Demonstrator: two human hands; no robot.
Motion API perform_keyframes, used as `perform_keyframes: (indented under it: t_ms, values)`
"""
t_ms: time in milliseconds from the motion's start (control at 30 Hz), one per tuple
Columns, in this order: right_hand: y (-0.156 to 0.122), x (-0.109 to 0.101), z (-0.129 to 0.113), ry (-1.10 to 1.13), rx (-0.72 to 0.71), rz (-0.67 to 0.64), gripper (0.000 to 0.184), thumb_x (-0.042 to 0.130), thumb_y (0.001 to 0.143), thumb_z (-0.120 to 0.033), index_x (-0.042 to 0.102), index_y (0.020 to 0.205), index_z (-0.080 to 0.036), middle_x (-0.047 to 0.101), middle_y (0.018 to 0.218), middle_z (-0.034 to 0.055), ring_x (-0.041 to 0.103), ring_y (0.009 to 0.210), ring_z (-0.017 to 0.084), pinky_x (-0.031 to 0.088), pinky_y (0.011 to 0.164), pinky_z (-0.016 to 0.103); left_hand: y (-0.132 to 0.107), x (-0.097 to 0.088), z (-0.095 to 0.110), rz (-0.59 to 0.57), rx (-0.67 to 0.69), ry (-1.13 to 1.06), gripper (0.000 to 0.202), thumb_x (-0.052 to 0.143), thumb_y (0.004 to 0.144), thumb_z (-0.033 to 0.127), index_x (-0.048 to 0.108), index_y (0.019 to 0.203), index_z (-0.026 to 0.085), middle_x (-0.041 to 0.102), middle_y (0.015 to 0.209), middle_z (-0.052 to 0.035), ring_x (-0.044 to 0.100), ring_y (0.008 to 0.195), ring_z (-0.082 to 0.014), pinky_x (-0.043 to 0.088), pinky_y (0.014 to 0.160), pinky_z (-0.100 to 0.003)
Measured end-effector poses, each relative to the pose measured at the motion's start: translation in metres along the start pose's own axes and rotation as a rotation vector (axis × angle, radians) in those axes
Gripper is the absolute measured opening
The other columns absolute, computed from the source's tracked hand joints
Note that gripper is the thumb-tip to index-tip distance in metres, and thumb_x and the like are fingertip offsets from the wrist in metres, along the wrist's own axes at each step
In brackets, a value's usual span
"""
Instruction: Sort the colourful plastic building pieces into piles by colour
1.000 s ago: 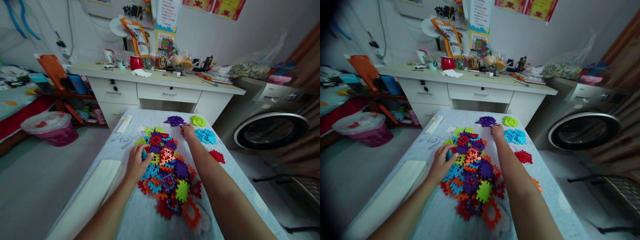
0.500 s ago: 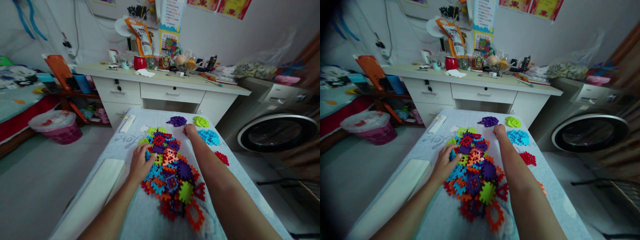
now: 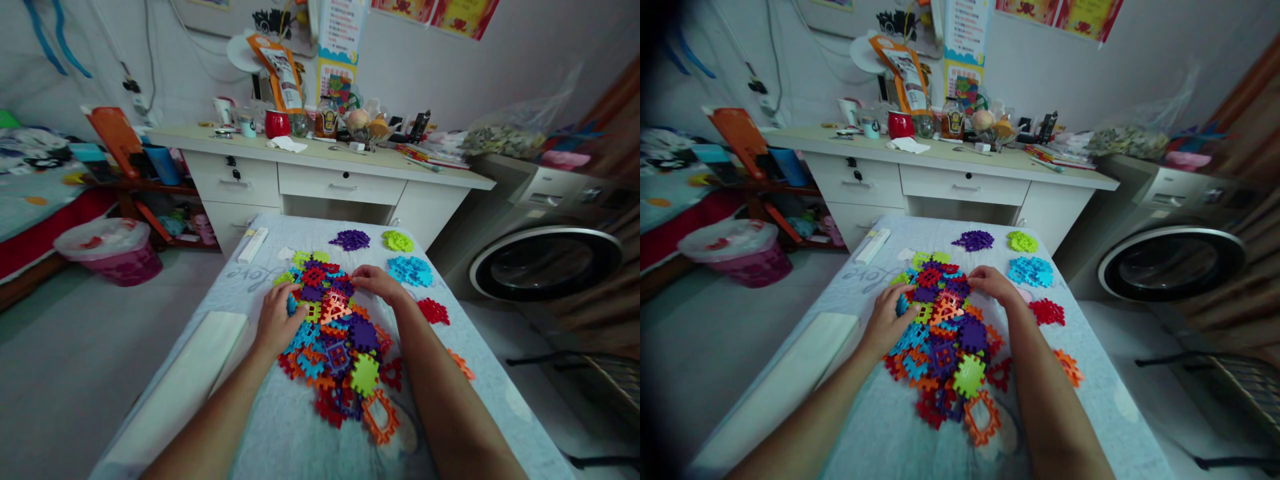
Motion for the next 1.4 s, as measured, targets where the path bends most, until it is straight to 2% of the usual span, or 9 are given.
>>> perform_keyframes:
  t_ms: [233, 367, 633, 733, 867, 1033, 1233, 1400]
  values:
    - [-0.008, 0.015, -0.009, -0.129, -0.06, -0.086, 0.024, 0.077, 0.061, -0.02, 0.066, 0.082, -0.018, 0.052, 0.059, -0.0084, 0.042, 0.054, 0.008, 0.03, 0.051, 0.02, 0.001, -0.001, 0.003, -0.015, -0.015, 0.011, 0.039, 0.059, 0.079, 0.036, 0.061, 0.116, 0.022, 0.056, 0.124, -0.009, 0.05, 0.123, -0.027, 0.038, 0.111, -0.047]
    - [-0.01, 0.016, -0.008, -0.038, -0.029, -0.111, 0.025, 0.076, 0.061, -0.023, 0.065, 0.083, -0.017, 0.051, 0.057, -0.0085, 0.042, 0.053, 0.008, 0.029, 0.051, 0.021, 0.001, 0.0, 0.003, -0.013, -0.017, 0.0, 0.039, 0.06, 0.078, 0.035, 0.062, 0.115, 0.022, 0.057, 0.123, -0.0085, 0.05, 0.123, -0.0268, 0.038, 0.111, -0.046]
    - [-0.014, 0.01, -0.004, 0.167, 0.031, -0.222, 0.019, 0.074, 0.059, -0.025, 0.064, 0.072, -0.016, 0.056, 0.058, -0.0049, 0.044, 0.054, 0.008, 0.031, 0.053, 0.02, 0.001, 0.0, 0.0, -0.003, -0.029, 0.015, 0.039, 0.061, 0.078, 0.035, 0.062, 0.115, 0.023, 0.055, 0.124, -0.009, 0.049, 0.124, -0.0274, 0.037, 0.112, -0.048]
    - [-0.016, 0.004, -0.002, 0.275, 0.049, -0.217, 0.021, 0.075, 0.056, -0.025, 0.063, 0.071, -0.017, 0.056, 0.059, -0.0044, 0.045, 0.054, 0.008, 0.034, 0.053, 0.02, 0.0, 0.0, -0.001, 0.004, -0.032, 0.021, 0.039, 0.061, 0.078, 0.035, 0.062, 0.116, 0.023, 0.054, 0.126, -0.009, 0.048, 0.126, -0.0274, 0.036, 0.113, -0.047]
    - [-0.013, -0.004, 0.001, 0.423, 0.034, -0.133, 0.022, 0.077, 0.057, -0.026, 0.06, 0.07, -0.018, 0.056, 0.061, -0.004, 0.046, 0.052, 0.008, 0.035, 0.051, 0.02, 0.0, -0.001, -0.002, 0.026, -0.029, 0.022, 0.038, 0.062, 0.078, 0.034, 0.063, 0.115, 0.025, 0.054, 0.125, -0.0081, 0.048, 0.126, -0.0273, 0.037, 0.112, -0.047]
    - [0.004, -0.012, 0.012, 0.563, 0.063, 0.107, 0.028, 0.079, 0.059, -0.029, 0.055, 0.068, -0.019, 0.046, 0.052, -0.0068, 0.039, 0.045, 0.007, 0.028, 0.041, 0.019, 0.0, -0.001, -0.001, 0.024, -0.021, 0.023, 0.035, 0.06, 0.082, 0.039, 0.063, 0.114, 0.025, 0.054, 0.126, -0.0085, 0.047, 0.125, -0.0269, 0.036, 0.112, -0.048]
    - [0.035, -0.016, 0.016, 0.551, 0.117, 0.367, 0.021, 0.073, 0.068, -0.02, 0.052, 0.068, -0.019, 0.049, 0.052, -0.0057, 0.04, 0.043, 0.007, 0.031, 0.037, 0.018, 0.0, -0.002, -0.002, 0.032, -0.023, 0.018, 0.034, 0.057, 0.086, 0.044, 0.062, 0.114, 0.025, 0.053, 0.127, -0.0088, 0.045, 0.128, -0.0265, 0.033, 0.113, -0.048]
    - [0.062, -0.021, 0.007, 0.551, 0.162, 0.492, 0.021, 0.07, 0.073, -0.016, 0.05, 0.069, -0.02, 0.049, 0.053, -0.0063, 0.041, 0.043, 0.006, 0.031, 0.036, 0.016, 0.0, -0.001, -0.003, 0.018, -0.031, 0.023, 0.036, 0.057, 0.086, 0.044, 0.061, 0.115, 0.024, 0.051, 0.129, -0.0093, 0.043, 0.13, -0.027, 0.032, 0.114, -0.049]
Point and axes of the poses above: each hand's wrist, its own y-axis towards the middle knuckle, its own x-axis out of the palm, z = x × y, the point moved 6 cm from there along y, towards the middle knuckle
